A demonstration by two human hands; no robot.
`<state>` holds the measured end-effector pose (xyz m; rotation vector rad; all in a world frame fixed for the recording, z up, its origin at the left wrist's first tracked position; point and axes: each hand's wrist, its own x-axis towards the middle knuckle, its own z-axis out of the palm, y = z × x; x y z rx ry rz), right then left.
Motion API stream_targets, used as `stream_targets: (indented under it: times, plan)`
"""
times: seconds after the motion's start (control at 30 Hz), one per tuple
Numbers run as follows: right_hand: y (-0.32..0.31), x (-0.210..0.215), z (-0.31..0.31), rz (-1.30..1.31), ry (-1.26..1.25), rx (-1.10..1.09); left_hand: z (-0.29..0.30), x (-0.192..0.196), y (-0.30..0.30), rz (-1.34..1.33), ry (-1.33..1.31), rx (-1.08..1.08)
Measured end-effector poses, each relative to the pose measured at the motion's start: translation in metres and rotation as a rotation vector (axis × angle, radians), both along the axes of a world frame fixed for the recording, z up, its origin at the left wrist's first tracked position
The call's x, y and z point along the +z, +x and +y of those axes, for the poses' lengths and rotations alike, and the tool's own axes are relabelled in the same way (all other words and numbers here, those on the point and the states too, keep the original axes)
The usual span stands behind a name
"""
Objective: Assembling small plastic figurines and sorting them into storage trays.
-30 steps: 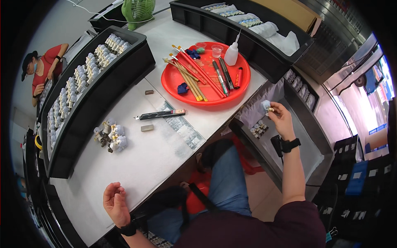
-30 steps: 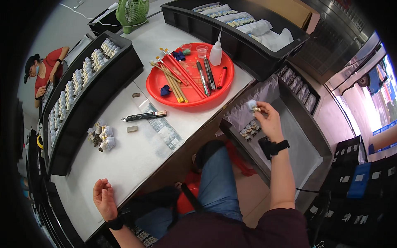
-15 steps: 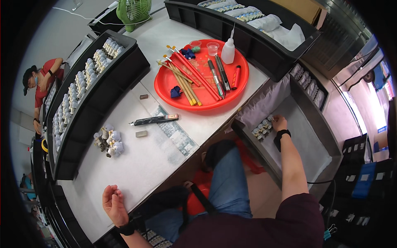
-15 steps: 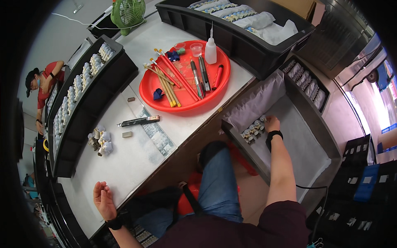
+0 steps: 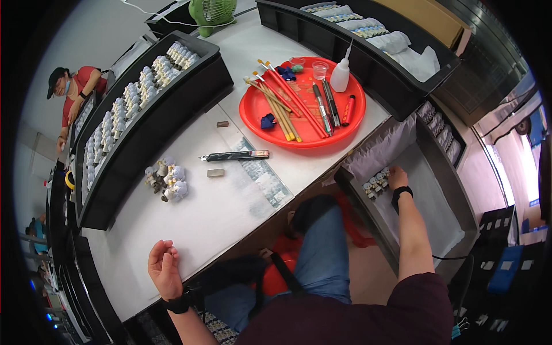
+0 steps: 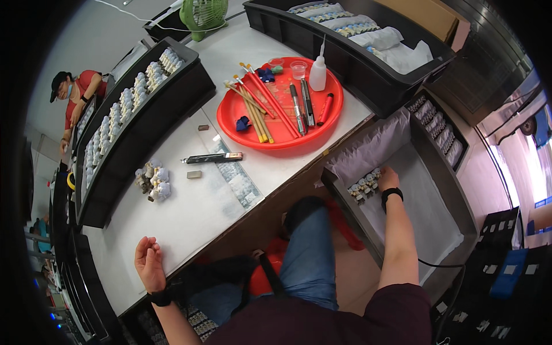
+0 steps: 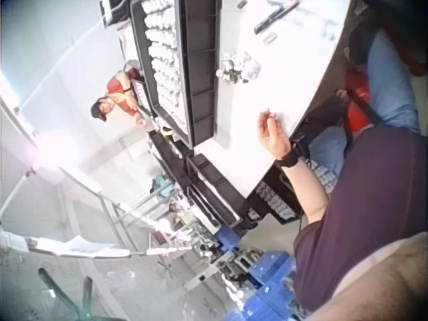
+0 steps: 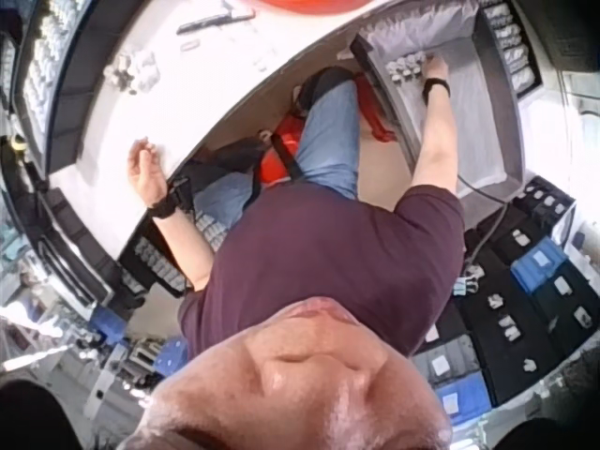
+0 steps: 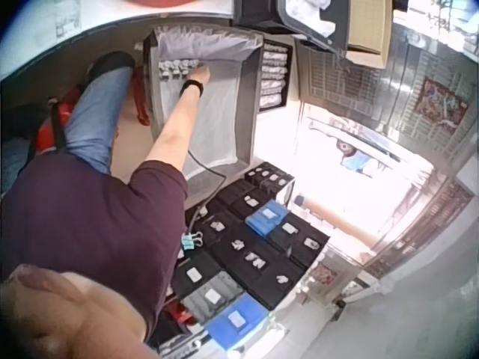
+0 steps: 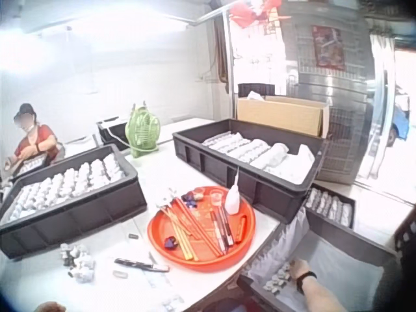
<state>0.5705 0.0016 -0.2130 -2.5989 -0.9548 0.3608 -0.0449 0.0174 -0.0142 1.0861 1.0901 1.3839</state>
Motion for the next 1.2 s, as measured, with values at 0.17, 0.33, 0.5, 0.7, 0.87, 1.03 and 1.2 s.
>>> stream_targets:
  times: [0.17, 0.33, 0.5, 0.7, 0.87, 1.03, 1.2]
  plan:
    - [0.01, -0.012, 0.0, 0.025, -0.004, 0.006, -0.001, -0.001, -0.001, 0.001, -0.007, -0.008]
    - [0.006, -0.023, 0.005, 0.018, 0.031, 0.11, -0.007, 0.007, -0.005, -0.03, -0.032, 0.037]
    - [0.038, -0.037, -0.013, 0.012, 0.054, 0.172, 0.0, 0.006, 0.006, -0.046, -0.082, 0.021]
    - [0.036, 0.006, -0.01, -0.04, 0.19, 0.179, 0.001, 0.032, 0.007, 0.202, -0.134, -0.113]
    - [-0.024, 0.105, -0.018, 0.407, 0.559, 0.138, 0.049, 0.08, 0.012, 0.826, 0.17, -0.274]
    - [-0.126, 0.181, -0.018, 0.583, 0.743, 0.381, 0.138, 0.079, -0.006, 1.205, 0.2, -0.087]
    - [-0.213, 0.213, -0.02, 0.778, 0.696, 0.637, 0.182, 0.041, -0.015, 1.357, 0.021, -0.148]
